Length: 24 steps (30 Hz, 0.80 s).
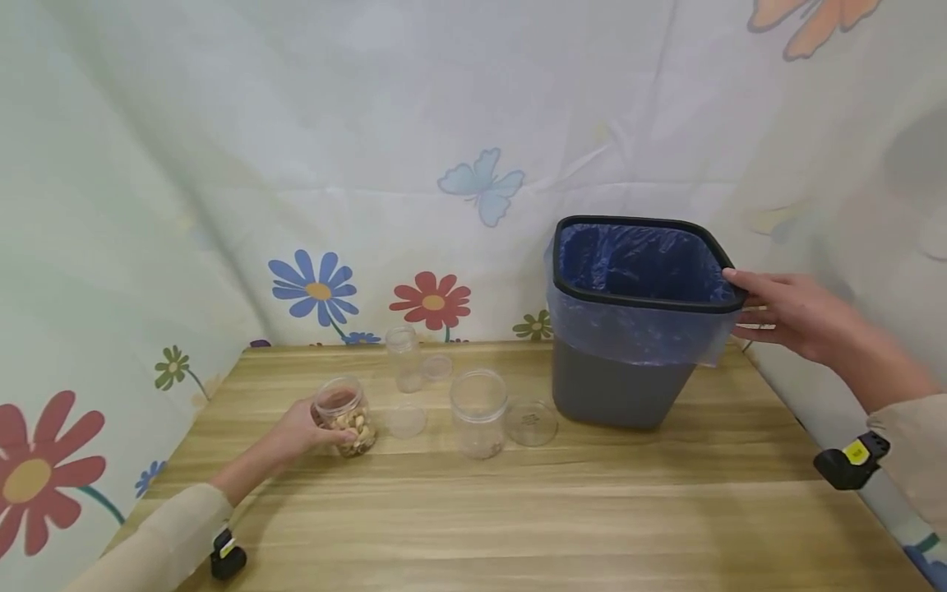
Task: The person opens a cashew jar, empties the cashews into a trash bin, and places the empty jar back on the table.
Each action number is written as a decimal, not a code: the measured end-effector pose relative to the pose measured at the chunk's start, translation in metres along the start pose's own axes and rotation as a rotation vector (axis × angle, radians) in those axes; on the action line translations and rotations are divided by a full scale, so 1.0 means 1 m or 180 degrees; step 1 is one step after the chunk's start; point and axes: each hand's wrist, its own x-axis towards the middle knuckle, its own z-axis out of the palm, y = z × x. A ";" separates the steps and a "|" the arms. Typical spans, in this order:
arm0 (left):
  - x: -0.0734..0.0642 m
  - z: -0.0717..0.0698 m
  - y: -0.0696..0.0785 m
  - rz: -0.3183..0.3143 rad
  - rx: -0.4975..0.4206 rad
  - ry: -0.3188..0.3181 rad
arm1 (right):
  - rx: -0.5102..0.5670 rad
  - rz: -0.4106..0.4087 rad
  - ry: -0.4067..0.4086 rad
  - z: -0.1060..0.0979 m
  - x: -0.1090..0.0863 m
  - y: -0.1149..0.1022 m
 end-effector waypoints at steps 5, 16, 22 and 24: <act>-0.002 0.001 0.001 0.0003 0.0032 0.0009 | 0.1066 0.0091 -0.0131 0.004 0.001 0.007; -0.001 0.000 0.002 0.0023 0.0070 0.0027 | 0.1380 0.0102 -0.0324 -0.002 0.003 0.014; -0.002 -0.002 0.003 0.0008 0.0106 0.0069 | 0.1421 -0.0082 -0.0325 -0.001 0.006 0.021; -0.001 -0.002 0.005 0.0020 0.0116 0.0064 | 0.1492 -0.0125 -0.0333 -0.001 0.005 0.025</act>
